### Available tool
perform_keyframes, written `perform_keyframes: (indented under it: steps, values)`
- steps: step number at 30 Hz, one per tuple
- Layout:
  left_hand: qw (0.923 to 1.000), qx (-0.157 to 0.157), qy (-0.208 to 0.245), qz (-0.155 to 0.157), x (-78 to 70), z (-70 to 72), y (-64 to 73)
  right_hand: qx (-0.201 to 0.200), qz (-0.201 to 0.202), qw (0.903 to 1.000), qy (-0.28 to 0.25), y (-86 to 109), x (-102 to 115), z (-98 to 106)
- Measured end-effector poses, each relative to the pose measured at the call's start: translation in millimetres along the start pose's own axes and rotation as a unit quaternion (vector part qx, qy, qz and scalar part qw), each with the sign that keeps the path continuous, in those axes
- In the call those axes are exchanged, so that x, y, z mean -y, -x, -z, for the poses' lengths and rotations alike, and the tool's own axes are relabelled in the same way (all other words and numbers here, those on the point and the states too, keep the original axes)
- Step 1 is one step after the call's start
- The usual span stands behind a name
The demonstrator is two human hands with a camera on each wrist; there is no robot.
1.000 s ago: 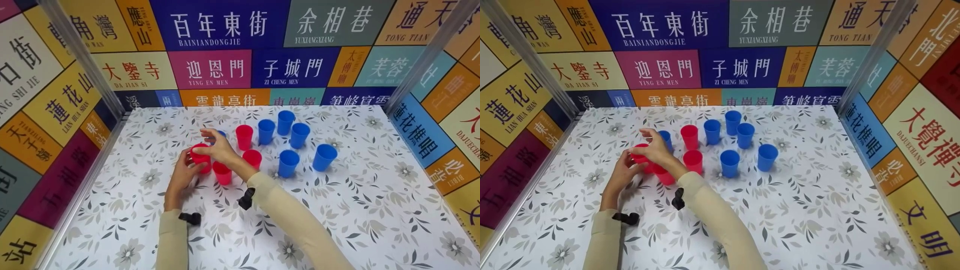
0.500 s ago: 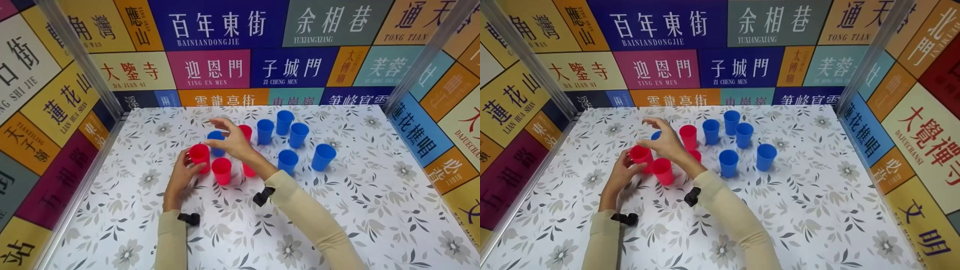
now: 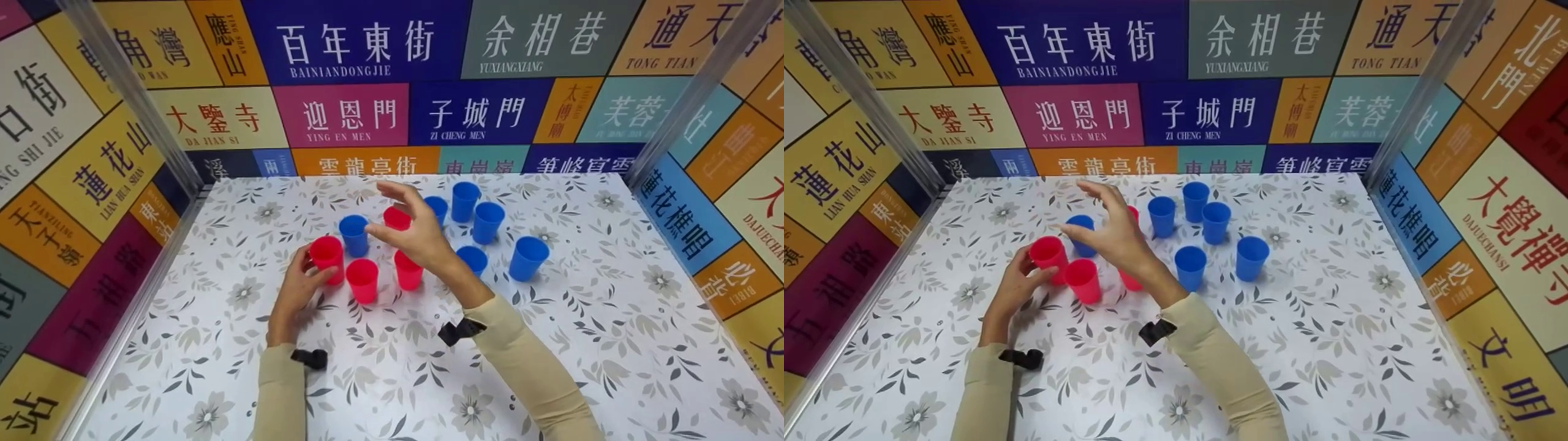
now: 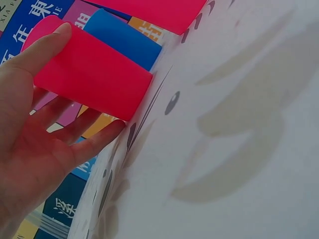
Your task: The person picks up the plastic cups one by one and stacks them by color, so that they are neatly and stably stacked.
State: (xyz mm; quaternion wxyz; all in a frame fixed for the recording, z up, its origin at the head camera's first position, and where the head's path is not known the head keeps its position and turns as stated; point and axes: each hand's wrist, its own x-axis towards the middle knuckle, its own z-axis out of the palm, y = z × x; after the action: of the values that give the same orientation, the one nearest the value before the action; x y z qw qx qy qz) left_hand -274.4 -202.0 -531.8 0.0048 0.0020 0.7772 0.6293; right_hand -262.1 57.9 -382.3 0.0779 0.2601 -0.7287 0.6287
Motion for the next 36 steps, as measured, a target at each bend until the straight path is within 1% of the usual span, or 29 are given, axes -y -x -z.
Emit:
perform_keyframes:
  steps: [5,13,19,22,27,36]
  values:
    - [0.9999,0.003,0.001,0.014,0.7,-0.3,-0.9,-0.021,0.004,0.9998,0.004,10.9,-5.0,7.2]
    - [0.9999,-0.010,0.001,0.006,1.2,-2.5,0.7,-0.055,-0.002,0.9985,0.000,29.1,-18.4,12.9]
    - [0.9998,-0.012,-0.001,0.014,-1.0,-3.2,2.0,-0.074,-0.002,0.9972,0.003,39.4,-31.7,14.4]
    - [0.9997,-0.010,0.001,0.021,-1.5,-2.8,1.8,-0.082,-0.009,0.9966,0.000,42.3,-38.8,15.7]
    - [0.9995,-0.006,-0.001,0.031,-2.3,-2.1,1.3,-0.094,-0.033,0.9951,-0.005,45.8,-51.7,17.8]
    - [0.9996,-0.005,-0.002,0.027,-1.8,-1.1,1.1,-0.098,-0.069,0.9928,0.001,51.8,-73.5,15.4]
